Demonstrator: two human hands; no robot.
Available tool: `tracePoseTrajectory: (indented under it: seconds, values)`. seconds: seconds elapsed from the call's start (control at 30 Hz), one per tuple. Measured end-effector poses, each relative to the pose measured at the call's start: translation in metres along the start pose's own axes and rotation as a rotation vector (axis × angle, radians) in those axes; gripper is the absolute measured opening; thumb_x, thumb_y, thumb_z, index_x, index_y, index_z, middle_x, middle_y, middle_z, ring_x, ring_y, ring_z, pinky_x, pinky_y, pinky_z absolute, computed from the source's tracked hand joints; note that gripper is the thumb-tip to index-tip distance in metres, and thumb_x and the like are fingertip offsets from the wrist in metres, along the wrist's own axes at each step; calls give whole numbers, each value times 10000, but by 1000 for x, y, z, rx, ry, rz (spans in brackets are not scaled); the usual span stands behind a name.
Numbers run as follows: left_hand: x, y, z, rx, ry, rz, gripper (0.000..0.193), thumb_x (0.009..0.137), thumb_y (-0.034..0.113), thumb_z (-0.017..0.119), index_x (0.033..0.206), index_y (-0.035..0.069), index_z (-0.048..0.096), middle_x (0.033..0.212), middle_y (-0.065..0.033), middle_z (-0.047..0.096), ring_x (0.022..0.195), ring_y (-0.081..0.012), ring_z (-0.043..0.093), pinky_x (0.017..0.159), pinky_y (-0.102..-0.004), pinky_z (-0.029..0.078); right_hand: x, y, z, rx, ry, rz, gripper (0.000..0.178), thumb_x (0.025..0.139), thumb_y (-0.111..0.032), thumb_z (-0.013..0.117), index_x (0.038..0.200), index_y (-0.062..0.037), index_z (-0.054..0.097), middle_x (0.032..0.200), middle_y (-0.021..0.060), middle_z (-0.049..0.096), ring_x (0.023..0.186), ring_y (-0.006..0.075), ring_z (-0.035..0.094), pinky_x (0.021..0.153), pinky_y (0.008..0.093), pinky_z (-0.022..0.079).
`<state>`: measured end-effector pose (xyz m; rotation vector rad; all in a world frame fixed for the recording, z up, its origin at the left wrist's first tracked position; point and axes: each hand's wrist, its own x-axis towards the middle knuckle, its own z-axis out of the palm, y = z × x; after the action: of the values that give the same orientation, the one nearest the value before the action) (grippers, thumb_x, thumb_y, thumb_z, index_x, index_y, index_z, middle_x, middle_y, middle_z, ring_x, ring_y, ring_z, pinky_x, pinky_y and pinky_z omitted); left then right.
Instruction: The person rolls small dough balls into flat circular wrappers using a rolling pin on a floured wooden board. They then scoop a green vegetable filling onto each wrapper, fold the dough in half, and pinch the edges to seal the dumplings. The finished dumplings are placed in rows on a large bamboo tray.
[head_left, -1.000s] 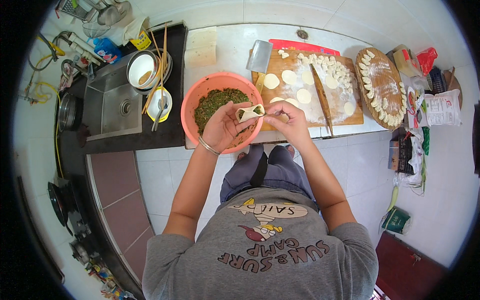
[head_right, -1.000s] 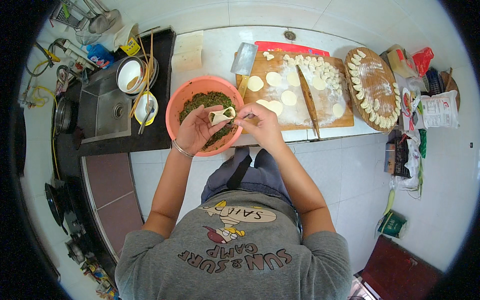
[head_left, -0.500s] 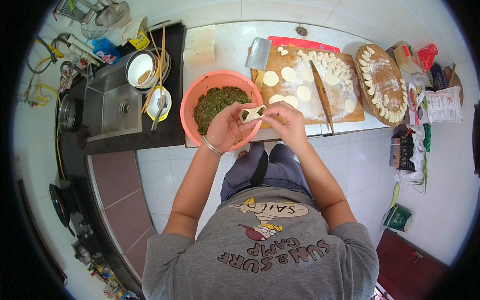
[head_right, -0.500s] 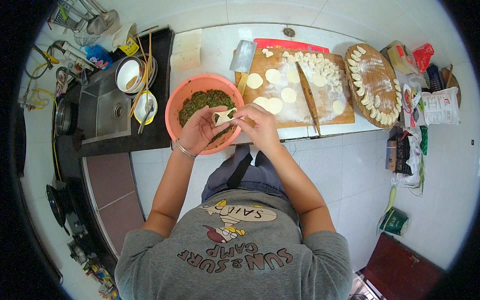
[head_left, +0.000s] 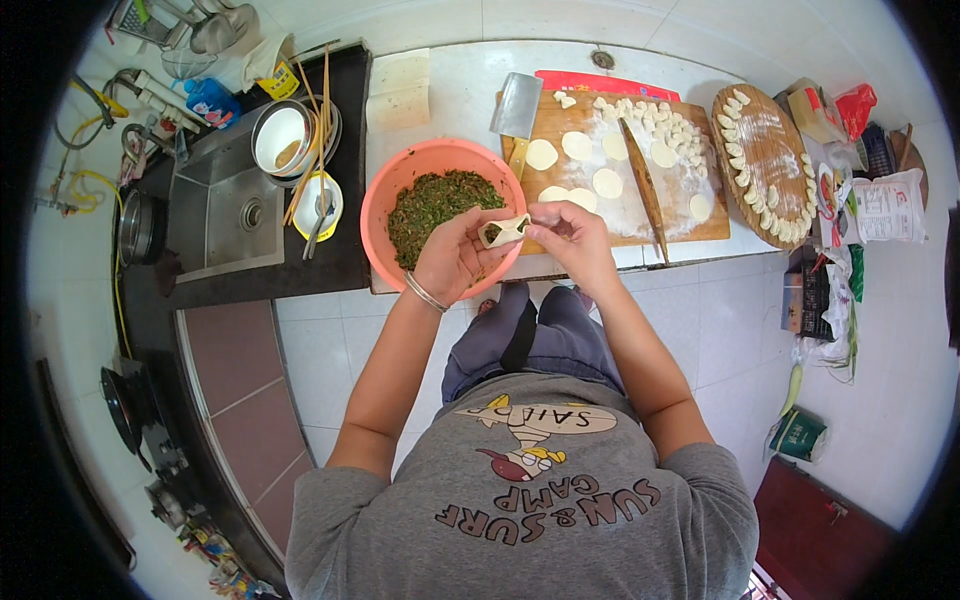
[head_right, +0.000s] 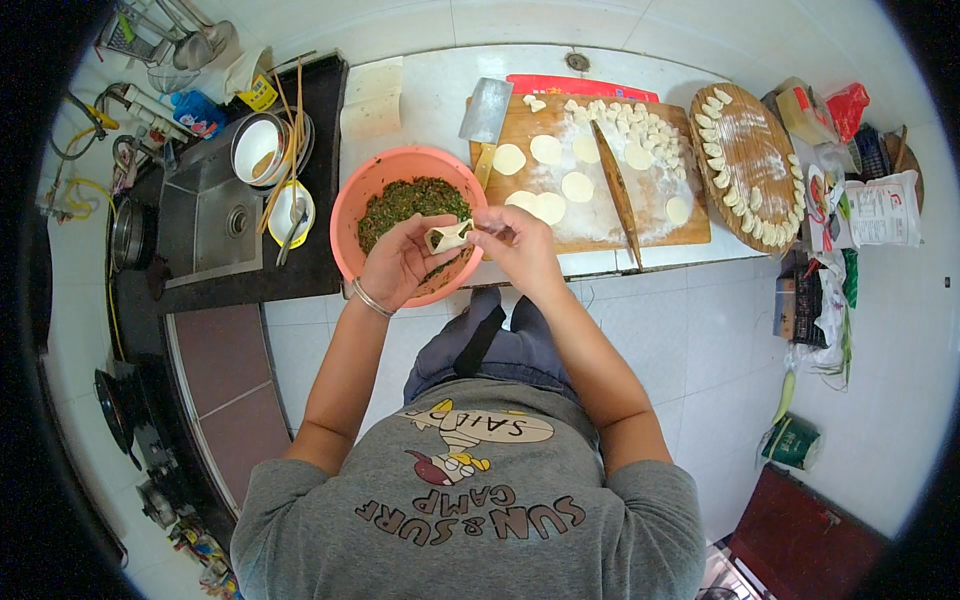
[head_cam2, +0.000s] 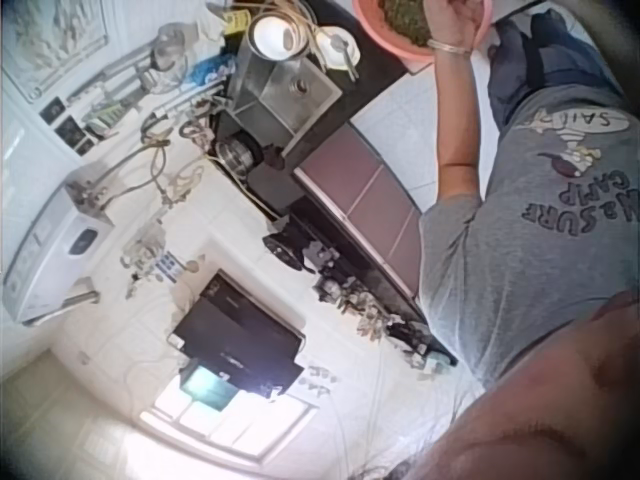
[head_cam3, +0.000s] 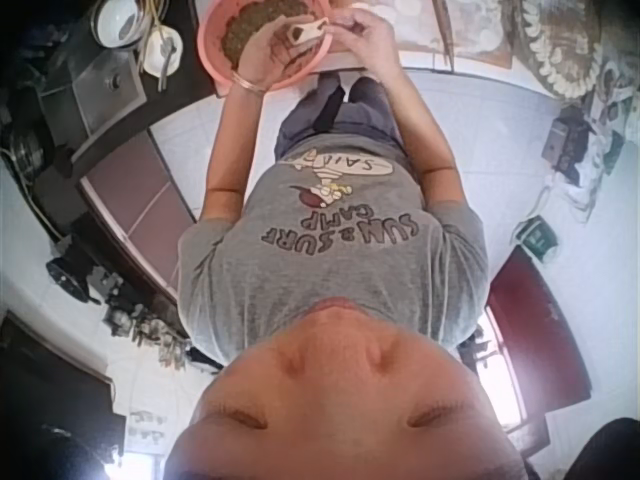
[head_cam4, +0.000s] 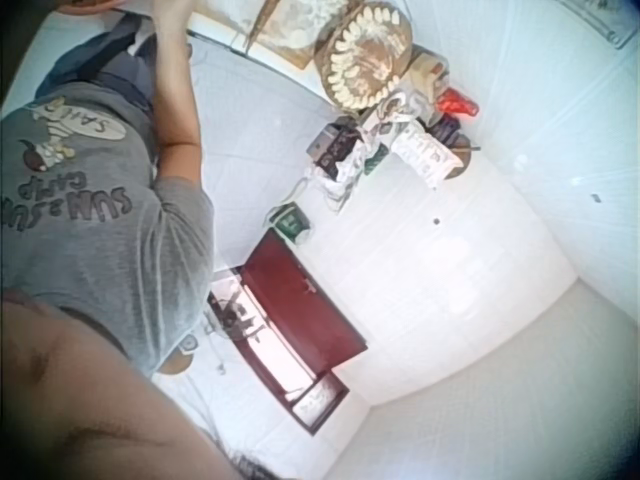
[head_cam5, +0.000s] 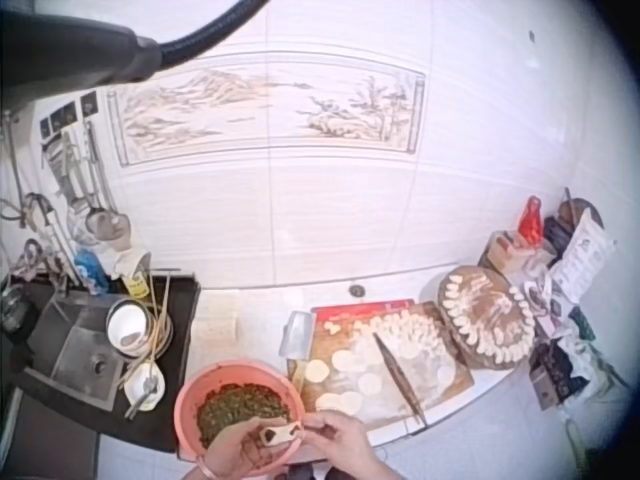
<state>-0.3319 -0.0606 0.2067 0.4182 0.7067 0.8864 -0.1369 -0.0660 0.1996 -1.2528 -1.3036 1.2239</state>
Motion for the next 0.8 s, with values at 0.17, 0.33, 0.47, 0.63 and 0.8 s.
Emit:
tracePoseTrajectory:
  seconds: [0.17, 0.33, 0.47, 0.63, 0.8]
  values:
    - [0, -3, 0, 18, 23, -18, 435, 1010, 245, 347, 1186, -108, 530, 1169, -198, 586, 1084, -275, 604, 937, -346, 527, -3, 0, -4, -103, -54, -26, 106, 804, -32, 699, 892, 16, 665, 773, 68, 650, 733, 137, 626, 654, 258, 494]
    - [-1, -3, 2, 15, 2, -14, 429, 1008, 242, 354, 1188, -107, 527, 1159, -195, 591, 1093, -270, 599, 944, -361, 524, -4, -8, -5, -357, -33, -325, 97, 781, -34, 695, 850, 7, 640, 760, 103, 626, 705, 226, 620, 636, 311, 486]
    - [0, -3, 2, -18, -20, -12, 428, 1006, 246, 363, 1188, -105, 526, 1150, -183, 597, 1076, -258, 605, 945, -371, 524, -6, -13, -3, -327, -21, -379, 121, 765, -43, 705, 845, -13, 621, 822, 100, 626, 754, 256, 615, 681, 336, 491]
    - [1, -5, -2, -7, -8, -13, 424, 1006, 245, 363, 1183, -103, 530, 1146, -163, 600, 1045, -234, 616, 943, -372, 525, -5, -15, -5, -319, -86, -403, 142, 750, -46, 718, 848, -21, 618, 866, 93, 625, 795, 251, 619, 694, 334, 490]
    - [1, -4, 1, 16, -6, -32, 407, 1002, 223, 360, 1180, -100, 532, 1131, -143, 599, 1024, -216, 620, 934, -371, 532, -4, -12, -5, -338, -82, -431, 121, 747, -54, 724, 811, -16, 628, 846, 97, 634, 768, 251, 624, 678, 325, 495]
